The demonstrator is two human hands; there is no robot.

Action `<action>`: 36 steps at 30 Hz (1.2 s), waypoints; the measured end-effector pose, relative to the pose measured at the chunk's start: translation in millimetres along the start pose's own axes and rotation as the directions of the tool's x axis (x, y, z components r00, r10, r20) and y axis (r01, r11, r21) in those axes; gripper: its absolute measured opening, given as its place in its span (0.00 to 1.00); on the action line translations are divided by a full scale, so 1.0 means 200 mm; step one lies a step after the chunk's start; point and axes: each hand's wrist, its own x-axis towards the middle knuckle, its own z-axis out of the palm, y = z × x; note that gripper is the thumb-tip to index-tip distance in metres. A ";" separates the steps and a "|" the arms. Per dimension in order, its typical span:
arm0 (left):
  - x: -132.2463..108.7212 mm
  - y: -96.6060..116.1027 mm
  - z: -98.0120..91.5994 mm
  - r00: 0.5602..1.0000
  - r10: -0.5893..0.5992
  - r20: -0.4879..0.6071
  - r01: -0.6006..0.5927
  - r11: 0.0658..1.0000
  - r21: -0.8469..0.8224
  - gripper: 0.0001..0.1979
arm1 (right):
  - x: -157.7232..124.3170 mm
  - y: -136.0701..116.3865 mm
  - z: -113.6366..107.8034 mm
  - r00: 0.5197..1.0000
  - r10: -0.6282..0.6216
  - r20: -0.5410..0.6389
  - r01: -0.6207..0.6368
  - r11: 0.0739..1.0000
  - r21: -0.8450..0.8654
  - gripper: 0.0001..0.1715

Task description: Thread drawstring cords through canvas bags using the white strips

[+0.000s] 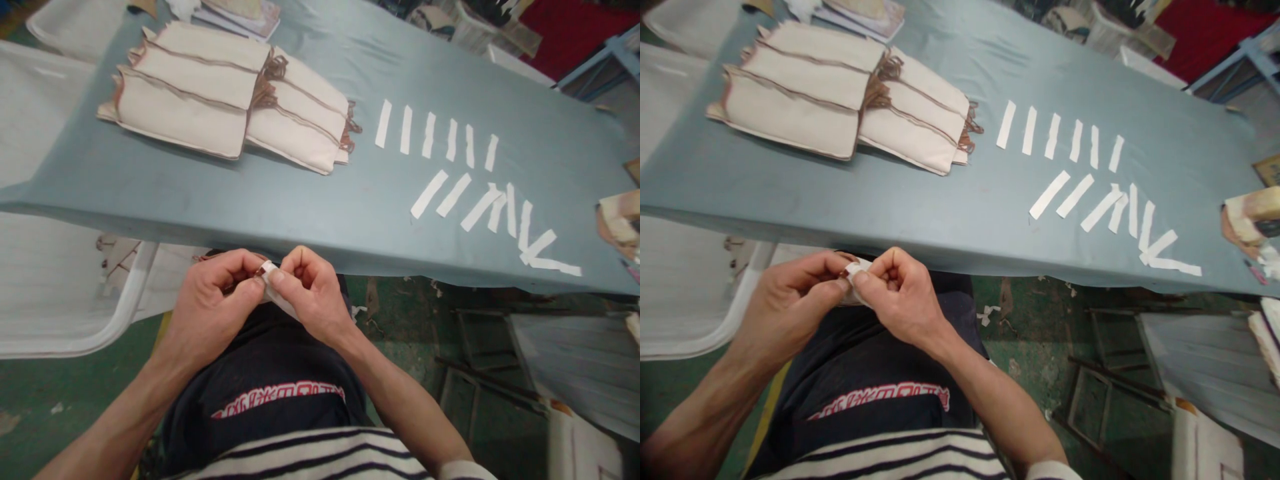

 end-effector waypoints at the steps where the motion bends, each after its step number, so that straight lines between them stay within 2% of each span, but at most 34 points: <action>1: -0.01 0.01 0.01 1.000 0.021 -0.014 -0.021 1.000 0.017 0.09 | 0.01 0.00 0.00 0.999 0.023 0.026 -0.024 0.999 0.026 0.27; 5: -0.03 0.03 0.03 0.991 0.103 -0.090 -0.095 0.991 0.089 0.08 | 0.03 0.02 -0.01 0.995 0.035 0.094 -0.041 0.997 0.064 0.32; 12: -0.03 0.03 0.07 0.996 0.051 -0.080 -0.049 0.998 0.028 0.09 | 0.03 0.07 -0.03 0.984 -0.024 0.175 0.027 0.999 -0.019 0.31; 17: -0.01 0.04 0.07 0.988 0.076 -0.137 -0.079 0.997 -0.017 0.08 | 0.07 0.08 0.00 0.977 -0.029 0.210 0.005 0.993 0.115 0.31; 20: 0.03 0.00 0.04 0.994 0.082 -0.075 -0.088 0.992 -0.091 0.07 | 0.09 0.07 0.01 0.984 0.014 0.178 -0.042 0.987 0.155 0.34; 23: 0.06 -0.06 -0.02 0.995 0.039 0.087 -0.024 0.986 -0.166 0.07 | 0.09 0.05 0.00 0.989 0.029 0.145 -0.046 0.992 0.114 0.34; 27: 0.08 -0.11 -0.08 0.961 -0.006 0.275 0.063 0.977 -0.201 0.09 | 0.08 0.04 -0.05 0.989 0.006 0.148 -0.021 0.995 0.101 0.33; 29: 0.08 -0.10 -0.08 0.954 -0.023 0.300 0.089 0.974 -0.208 0.12 | 0.07 0.03 -0.07 0.986 0.005 0.164 -0.021 0.995 0.100 0.34; 33: 0.10 -0.06 -0.04 0.954 -0.114 0.279 0.186 0.951 -0.246 0.23 | 0.06 0.00 -0.08 0.985 0.017 0.171 -0.029 0.997 0.068 0.35; 36: 0.10 -0.03 -0.02 0.957 -0.131 0.260 0.199 0.947 -0.254 0.24 | 0.03 -0.03 -0.08 0.981 0.083 0.173 -0.085 0.996 0.003 0.34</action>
